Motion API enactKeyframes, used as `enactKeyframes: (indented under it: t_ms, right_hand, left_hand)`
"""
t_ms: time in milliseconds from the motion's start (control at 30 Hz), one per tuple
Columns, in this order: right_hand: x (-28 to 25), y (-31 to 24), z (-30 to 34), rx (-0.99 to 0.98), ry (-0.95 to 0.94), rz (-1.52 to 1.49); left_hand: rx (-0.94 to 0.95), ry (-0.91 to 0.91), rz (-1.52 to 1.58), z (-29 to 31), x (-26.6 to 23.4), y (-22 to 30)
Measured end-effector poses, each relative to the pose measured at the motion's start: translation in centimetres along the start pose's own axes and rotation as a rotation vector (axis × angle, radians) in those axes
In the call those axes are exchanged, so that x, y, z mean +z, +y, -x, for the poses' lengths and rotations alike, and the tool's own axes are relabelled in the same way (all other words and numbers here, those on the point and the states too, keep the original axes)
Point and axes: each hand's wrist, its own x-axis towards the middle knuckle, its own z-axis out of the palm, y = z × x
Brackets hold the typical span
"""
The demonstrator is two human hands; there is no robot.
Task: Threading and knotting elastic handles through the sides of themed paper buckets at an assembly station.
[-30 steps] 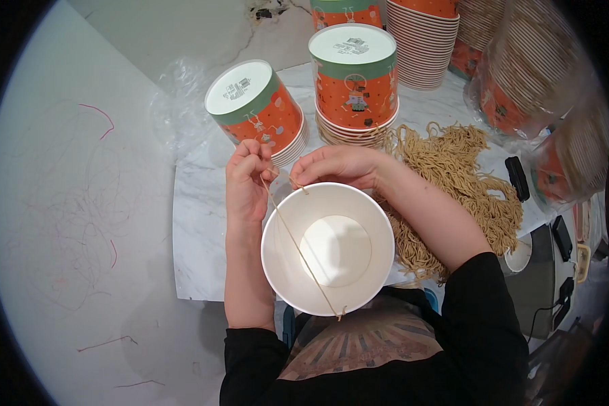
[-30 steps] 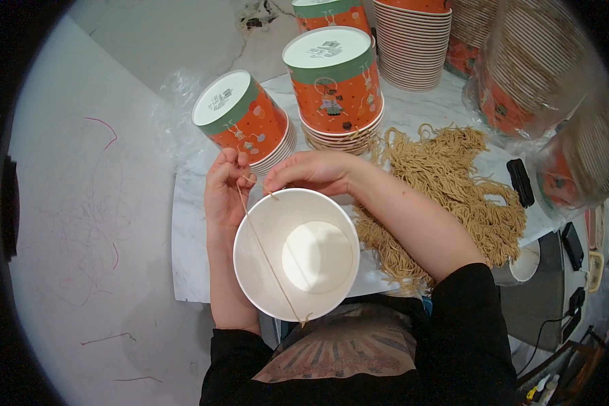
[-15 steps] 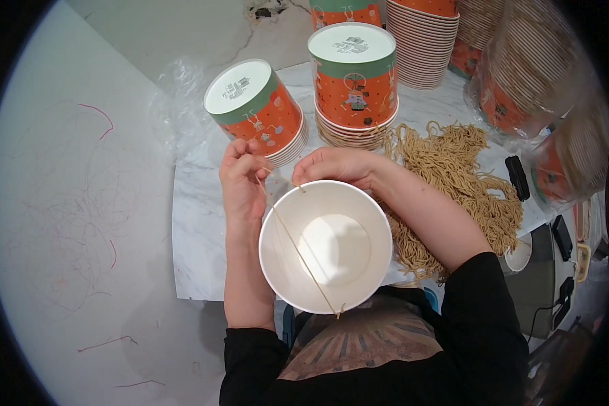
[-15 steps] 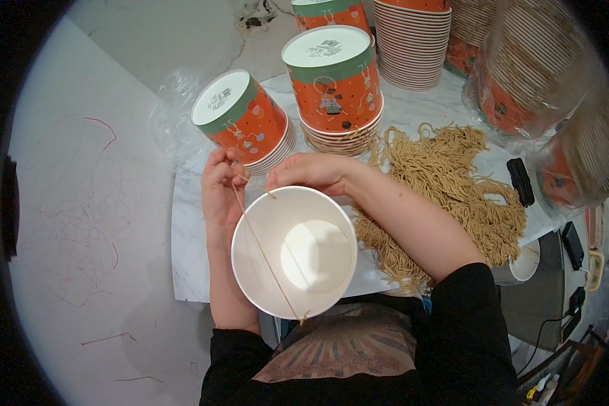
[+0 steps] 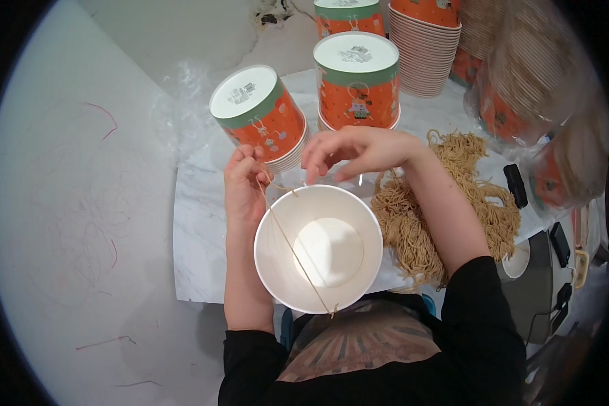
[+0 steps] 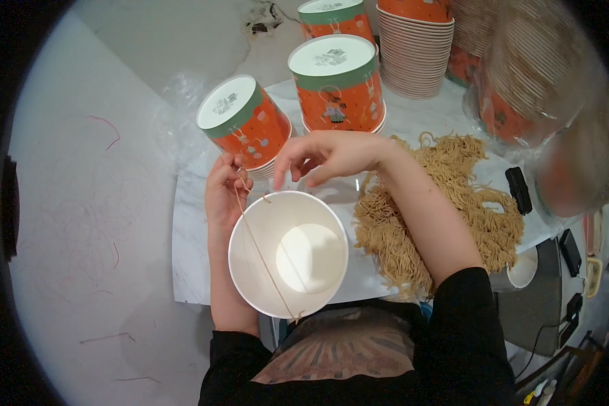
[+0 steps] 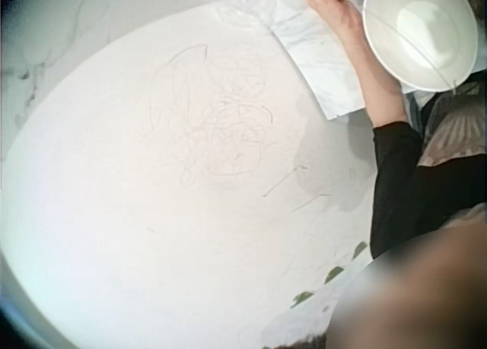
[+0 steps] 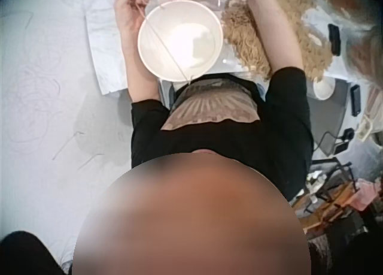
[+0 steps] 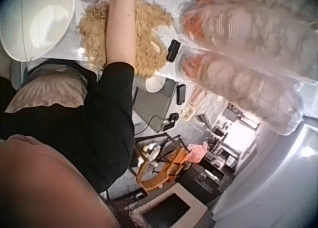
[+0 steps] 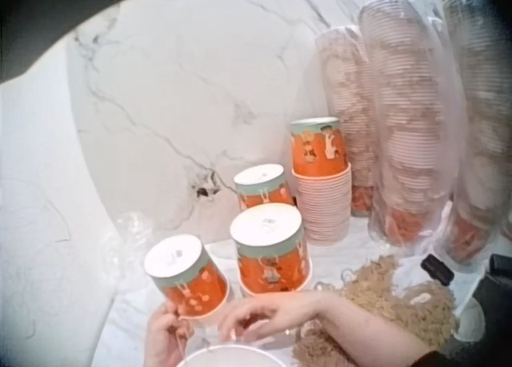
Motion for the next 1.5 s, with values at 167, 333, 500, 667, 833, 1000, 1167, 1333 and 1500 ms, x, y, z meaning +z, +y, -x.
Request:
enactKeyframes:
  t_ms: [167, 333, 500, 667, 833, 1000, 1167, 1333, 1500]
  right_hand:
    - [-0.2, -2.4, 1.4, 0.025, -0.178, 0.236]
    - [0.2, -3.4, 1.1, -0.160, -0.093, 0.325]
    - [0.4, -4.8, 2.0, -0.235, 0.140, 0.005]
    - [1.2, -6.6, 2.6, -0.033, 0.496, -0.149]
    - [1.2, -6.5, 2.3, 0.063, 0.808, -0.234]
    - [0.7, -6.2, 2.8, 0.068, 0.832, 0.149]
    - [1.4, -9.0, 4.2, -0.326, 0.464, 0.479]
    - [1.6, -8.6, 2.9, -0.500, 0.737, 0.632]
    - [-0.2, -7.9, 3.0, -0.496, 1.075, 0.863]
  left_hand:
    - [-0.029, -0.063, -0.004, -0.7, -0.6, -0.4]
    - [-0.115, -0.104, 0.014, -1.7, -1.5, -1.0]
    - [-0.178, -0.299, -0.067, -1.8, -1.1, -1.7]
    - [-0.195, -0.475, 0.173, -0.7, -2.1, -1.7]
    - [-0.116, -0.509, 0.411, 0.1, -1.7, -1.9]
    - [-0.031, -0.544, 0.638, 0.6, -0.9, -1.8]
    - [-0.204, -0.664, 0.926, -0.9, -1.9, -1.4]
    - [-0.106, -0.506, 0.615, -1.2, 2.2, 2.1]
    - [-0.167, -0.537, 0.514, -0.1, 5.8, 4.8]
